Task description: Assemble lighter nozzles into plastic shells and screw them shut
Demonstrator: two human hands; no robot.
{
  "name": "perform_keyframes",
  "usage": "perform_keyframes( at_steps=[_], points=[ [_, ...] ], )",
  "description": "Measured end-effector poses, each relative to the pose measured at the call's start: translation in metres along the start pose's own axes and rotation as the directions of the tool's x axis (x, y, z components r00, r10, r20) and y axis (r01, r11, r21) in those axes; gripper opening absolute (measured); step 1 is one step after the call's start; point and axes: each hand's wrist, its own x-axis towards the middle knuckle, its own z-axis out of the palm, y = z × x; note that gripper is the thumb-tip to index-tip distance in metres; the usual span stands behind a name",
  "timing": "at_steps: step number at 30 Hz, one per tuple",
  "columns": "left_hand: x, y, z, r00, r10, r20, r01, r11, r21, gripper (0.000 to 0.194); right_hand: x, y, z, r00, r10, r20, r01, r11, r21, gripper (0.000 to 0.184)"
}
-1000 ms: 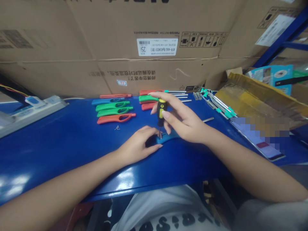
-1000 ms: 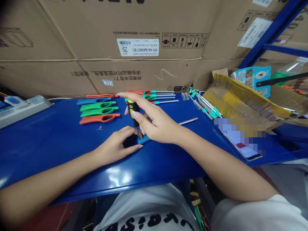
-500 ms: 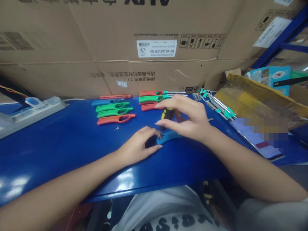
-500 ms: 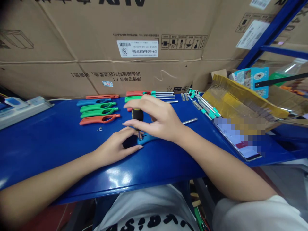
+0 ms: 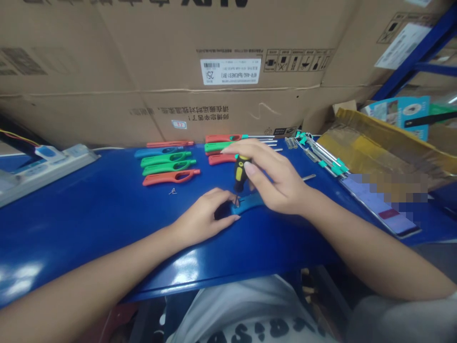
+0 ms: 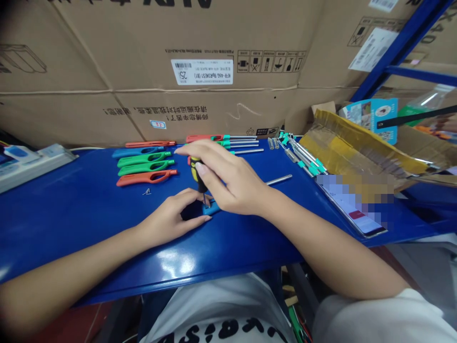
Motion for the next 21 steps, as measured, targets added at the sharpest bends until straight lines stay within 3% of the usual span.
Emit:
perform_keyframes(
  at_steps=[3,7,12,15,17,21],
  points=[
    [-0.0004,-0.0008,0.0006,1.0,0.009,-0.008,-0.009,1.0,0.012,0.02,-0.0005,-0.0008,0.0001,0.999,0.015,0.034,-0.017,0.996,0.087,0.028],
    [-0.001,-0.0018,0.0016,1.0,0.02,-0.024,-0.019,0.999,0.039,0.022,-0.0024,-0.0032,-0.0011,0.987,-0.158,-0.032,0.152,0.976,-0.153,0.026],
    [-0.0003,-0.0009,0.0009,1.0,-0.006,-0.003,0.006,1.0,0.01,0.019,-0.0012,-0.0049,-0.0026,0.994,0.006,0.108,-0.015,0.997,0.08,0.037],
    [-0.0005,-0.002,0.0014,1.0,0.011,-0.007,-0.011,1.0,0.017,0.021,-0.0019,-0.0022,-0.0014,0.997,-0.081,-0.019,0.08,0.996,-0.024,0.024],
    [-0.0011,-0.0029,0.0018,1.0,0.017,-0.013,-0.017,0.999,0.03,0.022,-0.0031,-0.0022,0.0012,0.986,-0.15,-0.069,0.14,0.982,-0.13,0.028],
    [-0.0017,-0.003,0.0017,1.0,-0.009,-0.008,0.009,1.0,0.012,0.02,-0.0032,-0.0071,0.0069,1.0,-0.028,-0.01,0.029,0.998,0.053,0.037]
  ],
)
